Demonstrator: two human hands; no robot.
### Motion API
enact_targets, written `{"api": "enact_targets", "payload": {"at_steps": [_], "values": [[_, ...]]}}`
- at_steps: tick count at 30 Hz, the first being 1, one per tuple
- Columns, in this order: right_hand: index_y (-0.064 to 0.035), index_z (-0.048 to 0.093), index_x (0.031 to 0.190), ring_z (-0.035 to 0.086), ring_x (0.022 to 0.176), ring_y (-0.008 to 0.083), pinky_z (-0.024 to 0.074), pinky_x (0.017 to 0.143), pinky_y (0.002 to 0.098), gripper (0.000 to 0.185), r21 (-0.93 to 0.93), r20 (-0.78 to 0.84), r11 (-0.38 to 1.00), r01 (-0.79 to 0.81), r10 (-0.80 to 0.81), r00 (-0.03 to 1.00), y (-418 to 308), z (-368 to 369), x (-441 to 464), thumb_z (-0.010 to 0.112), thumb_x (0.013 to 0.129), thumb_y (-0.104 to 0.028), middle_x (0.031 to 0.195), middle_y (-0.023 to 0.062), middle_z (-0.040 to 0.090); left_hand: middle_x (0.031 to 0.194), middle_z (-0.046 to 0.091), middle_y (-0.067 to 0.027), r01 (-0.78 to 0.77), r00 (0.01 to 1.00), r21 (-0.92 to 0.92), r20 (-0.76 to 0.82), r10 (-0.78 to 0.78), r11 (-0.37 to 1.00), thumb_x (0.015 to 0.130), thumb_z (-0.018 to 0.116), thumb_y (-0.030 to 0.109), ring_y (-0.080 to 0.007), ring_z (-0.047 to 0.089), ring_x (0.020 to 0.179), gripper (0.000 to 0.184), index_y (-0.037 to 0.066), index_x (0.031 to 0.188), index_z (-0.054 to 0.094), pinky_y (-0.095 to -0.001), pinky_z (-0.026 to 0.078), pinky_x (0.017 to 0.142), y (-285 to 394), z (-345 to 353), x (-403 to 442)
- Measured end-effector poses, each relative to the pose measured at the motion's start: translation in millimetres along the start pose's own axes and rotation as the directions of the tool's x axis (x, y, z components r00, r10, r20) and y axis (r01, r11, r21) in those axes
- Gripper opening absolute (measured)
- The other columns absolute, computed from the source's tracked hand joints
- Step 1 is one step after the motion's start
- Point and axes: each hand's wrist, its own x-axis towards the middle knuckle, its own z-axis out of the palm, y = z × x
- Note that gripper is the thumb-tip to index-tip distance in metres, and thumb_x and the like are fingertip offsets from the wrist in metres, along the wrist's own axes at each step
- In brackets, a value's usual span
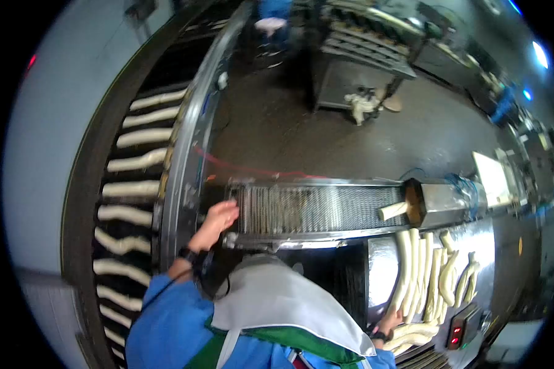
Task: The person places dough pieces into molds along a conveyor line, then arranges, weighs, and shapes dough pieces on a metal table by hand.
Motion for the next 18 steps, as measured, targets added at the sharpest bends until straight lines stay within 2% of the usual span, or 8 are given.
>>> {"api": "enact_targets", "payload": {"at_steps": [3, 4, 7, 9, 10, 11, 13, 18], "values": [[0.0076, 0.043, 0.108, 0.049, 0.082, 0.0253, 0.0447, 0.070, 0.0373, 0.053, -0.354, -0.074, 0.884, 0.306, -0.353, 0.933, 15.9, -6.9, -16.1, 0.068, 0.071, -0.020, 0.092, 0.0158, 0.050, 0.109, 0.060, -0.0011, 0.038, 0.998, -0.319, 0.063, -0.019, 0.947, 0.085, 0.060, 0.025, -0.0123, 0.055, 0.104, 0.035, 0.012, 0.116, 0.053, -0.0278, 0.040, 0.092, 7.9, -6.8, 7.2], [0.0094, 0.045, 0.105, 0.050, 0.083, 0.0291, 0.0448, 0.072, 0.0388, 0.057, -0.506, -0.065, 0.832, 0.228, -0.301, 0.952, 4.2, -6.7, -20.5, 0.071, 0.068, -0.025, 0.090, 0.0186, 0.050, 0.111, 0.060, -0.0036, 0.071, 0.997, -0.435, 0.050, -0.055, 0.898, 0.088, 0.055, 0.024, -0.0154, 0.054, 0.107, 0.029, 0.011, 0.114, 0.054, -0.0292, 0.040, 0.095, 12.0, -7.4, 15.8], [0.0091, 0.049, 0.100, 0.053, 0.084, 0.0340, 0.0441, 0.072, 0.0448, 0.055, -0.804, 0.010, 0.526, 0.277, -0.454, 0.891, 22.5, -10.7, 30.2, 0.071, 0.065, -0.027, 0.090, 0.0225, 0.053, 0.099, 0.061, -0.0104, 0.101, 0.992, -0.885, 0.054, -0.115, 0.455, 0.083, 0.058, 0.007, -0.0224, 0.057, 0.093, 0.018, 0.001, 0.099, 0.055, -0.0347, 0.048, 0.081, 48.3, -9.9, 51.2], [0.0078, 0.050, 0.100, 0.053, 0.084, 0.0345, 0.0436, 0.072, 0.0458, 0.053, -0.835, 0.050, 0.476, 0.275, -0.433, 0.900, 7.8, -9.4, 40.3, 0.070, 0.065, -0.026, 0.089, 0.0221, 0.054, 0.096, 0.062, -0.0116, 0.027, 0.963, -0.996, 0.047, 0.264, 0.082, 0.086, 0.052, 0.006, -0.0238, 0.059, 0.088, 0.012, 0.001, 0.095, 0.057, -0.0368, 0.049, 0.080, 73.1, -25.5, 57.9], [0.0072, 0.050, 0.100, 0.053, 0.084, 0.0348, 0.0434, 0.072, 0.0462, 0.052, -0.843, 0.072, 0.458, 0.283, -0.425, 0.902, -0.7, -6.6, 41.5, 0.070, 0.065, -0.026, 0.089, 0.0219, 0.054, 0.093, 0.062, -0.0112, -0.052, 0.962, -0.969, -0.113, 0.248, -0.241, 0.087, 0.049, 0.007, -0.0235, 0.060, 0.089, 0.012, 0.002, 0.093, 0.058, -0.0369, 0.050, 0.080, 100.6, -16.9, 37.8], [0.0066, 0.051, 0.100, 0.053, 0.084, 0.0350, 0.0431, 0.072, 0.0467, 0.051, -0.847, 0.099, 0.438, 0.301, -0.426, 0.899, -9.0, -3.9, 43.0, 0.069, 0.065, -0.026, 0.089, 0.0218, 0.055, 0.097, 0.063, -0.0109, -0.104, 0.913, -0.947, -0.212, 0.348, -0.303, 0.091, 0.044, 0.013, -0.0207, 0.061, 0.087, 0.022, -0.001, 0.100, 0.059, -0.0325, 0.052, 0.076, 109.6, -11.8, 25.6], [0.0053, 0.051, 0.100, 0.053, 0.084, 0.0355, 0.0426, 0.072, 0.0476, 0.049, -0.847, 0.146, 0.405, 0.345, -0.447, 0.882, -23.6, 5.5, 44.3, 0.068, 0.065, -0.025, 0.088, 0.0214, 0.055, 0.095, 0.063, -0.0107, 0.011, 0.769, -0.939, -0.211, 0.604, -0.343, 0.090, 0.046, 0.015, -0.0197, 0.062, 0.085, 0.022, 0.000, 0.099, 0.059, -0.0310, 0.053, 0.074, 110.0, 4.2, 9.5], [0.0022, 0.054, 0.100, 0.054, 0.083, 0.0368, 0.0413, 0.073, 0.0500, 0.045, -0.779, 0.314, 0.347, 0.522, -0.504, 0.804, -56.7, 51.2, 30.9, 0.066, 0.066, -0.024, 0.088, 0.0205, 0.057, 0.082, 0.062, -0.0085, 0.153, 0.987, -0.986, 0.156, 0.043, 0.058, 0.087, 0.049, 0.009, -0.0157, 0.063, 0.069, 0.013, 0.001, 0.093, 0.059, -0.0239, 0.053, 0.055, 0.6, 70.0, 33.5]]}}
